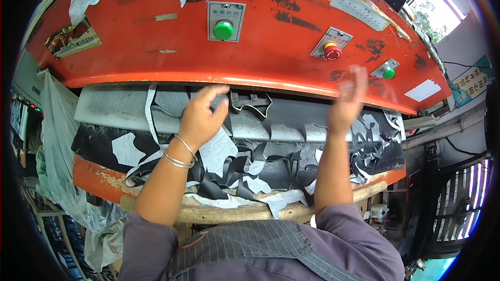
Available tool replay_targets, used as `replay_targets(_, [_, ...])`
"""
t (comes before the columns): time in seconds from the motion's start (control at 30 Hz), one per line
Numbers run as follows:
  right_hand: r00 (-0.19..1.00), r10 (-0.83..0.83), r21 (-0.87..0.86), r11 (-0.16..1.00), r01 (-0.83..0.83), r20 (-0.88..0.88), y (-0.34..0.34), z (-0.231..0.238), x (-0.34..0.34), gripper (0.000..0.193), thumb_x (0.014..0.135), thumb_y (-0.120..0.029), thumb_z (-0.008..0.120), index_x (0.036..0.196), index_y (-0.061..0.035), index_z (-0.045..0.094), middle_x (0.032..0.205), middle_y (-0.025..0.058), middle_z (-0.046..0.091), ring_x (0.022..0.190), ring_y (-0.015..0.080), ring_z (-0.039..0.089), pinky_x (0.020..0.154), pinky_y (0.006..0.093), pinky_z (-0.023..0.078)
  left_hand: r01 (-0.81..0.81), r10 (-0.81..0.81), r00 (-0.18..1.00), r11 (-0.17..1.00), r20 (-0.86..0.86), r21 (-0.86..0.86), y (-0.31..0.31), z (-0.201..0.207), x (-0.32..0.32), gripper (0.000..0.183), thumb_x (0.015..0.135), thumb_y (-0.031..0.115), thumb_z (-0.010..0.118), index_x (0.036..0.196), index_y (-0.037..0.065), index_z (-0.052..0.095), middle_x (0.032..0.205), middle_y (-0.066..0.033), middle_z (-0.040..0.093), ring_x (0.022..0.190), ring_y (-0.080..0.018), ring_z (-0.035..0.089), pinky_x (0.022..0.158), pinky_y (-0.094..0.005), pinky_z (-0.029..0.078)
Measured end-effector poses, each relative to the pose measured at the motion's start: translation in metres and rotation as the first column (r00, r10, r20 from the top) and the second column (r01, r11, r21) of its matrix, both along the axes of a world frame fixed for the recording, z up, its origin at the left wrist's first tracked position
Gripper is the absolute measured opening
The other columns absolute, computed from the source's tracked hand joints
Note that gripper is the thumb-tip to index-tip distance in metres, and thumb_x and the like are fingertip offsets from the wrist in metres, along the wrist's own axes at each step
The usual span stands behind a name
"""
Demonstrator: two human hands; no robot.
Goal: Cutting shoe component shapes from a material sheet using a die-cutting press machine.
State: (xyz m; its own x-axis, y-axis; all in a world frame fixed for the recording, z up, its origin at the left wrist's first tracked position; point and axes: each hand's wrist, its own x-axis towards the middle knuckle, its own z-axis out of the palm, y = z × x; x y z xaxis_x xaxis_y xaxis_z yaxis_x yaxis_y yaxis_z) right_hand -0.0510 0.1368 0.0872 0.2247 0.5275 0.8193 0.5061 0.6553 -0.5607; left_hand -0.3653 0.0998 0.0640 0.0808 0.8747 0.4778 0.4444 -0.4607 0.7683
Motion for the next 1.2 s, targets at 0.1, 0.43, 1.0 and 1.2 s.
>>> replay_targets(0.1, [0.88, -0.339, 0.165, 0.898, 0.408, -0.332, 0.003, 0.077, 0.044, 0.058, 0.102, -0.039, 0.041, 0.138, 0.0057, 0.036, 0.137, 0.0189, 0.044, 0.128, 0.0249, 0.041, 0.108, 0.036, 0.03, -0.124, 0.133, 0.991, 0.846, 0.019, 0.519, 0.003, 0.069, 0.014, 0.006, 0.085, 0.007, 0.063, 0.087, 0.003, 0.067, 0.084, -0.0102, 0.065, 0.076, -0.0256, 0.059, 0.069, -0.0349, 0.046])
replay_targets(0.43, [0.917, -0.399, -0.008, 0.917, 0.399, -0.01, -0.043, 0.045, 0.065, 0.056, 0.094, -0.029, 0.053, 0.138, 0.0027, 0.037, 0.146, 0.0217, 0.03, 0.133, 0.0334, 0.032, 0.11, 0.043, 0.025, -0.028, 0.105, 0.954, 0.964, -0.282, 0.265, -0.042, 0.084, 0.01, 0.024, 0.087, 0.016, 0.06, 0.067, 0.003, 0.053, 0.068, -0.0139, 0.051, 0.069, -0.0342, 0.051, 0.061, -0.0443, 0.041])
replay_targets(1.0, [0.589, 0.529, -0.644, 0.765, -0.019, 0.611, -0.232, -0.06, -0.114, 0.028, 0.066, -0.014, 0.073, 0.09, -0.0059, 0.062, 0.085, 0.0102, 0.061, 0.084, 0.0286, 0.062, 0.071, 0.0388, 0.052, -0.054, -0.066, 0.879, 0.97, -0.472, -0.236, -0.193, -0.032, 0.016, 0.023, 0.078, 0.027, 0.064, 0.07, 0.007, 0.069, 0.077, -0.0115, 0.063, 0.079, -0.0298, 0.06, 0.07, -0.0404, 0.05])
replay_targets(1.2, [0.384, 0.869, -0.933, 0.356, -0.047, 0.312, -0.176, -0.033, -0.091, 0.045, 0.076, -0.034, 0.072, 0.113, -0.0097, 0.063, 0.094, 0.0143, 0.068, 0.089, 0.0345, 0.065, 0.076, 0.0438, 0.053, -0.055, -0.026, 0.97, 0.945, -0.242, -0.322, -0.148, -0.038, 0.0, 0.025, 0.073, 0.029, 0.076, 0.08, 0.005, 0.069, 0.087, -0.0125, 0.066, 0.087, -0.0319, 0.06, 0.077, -0.0404, 0.048])
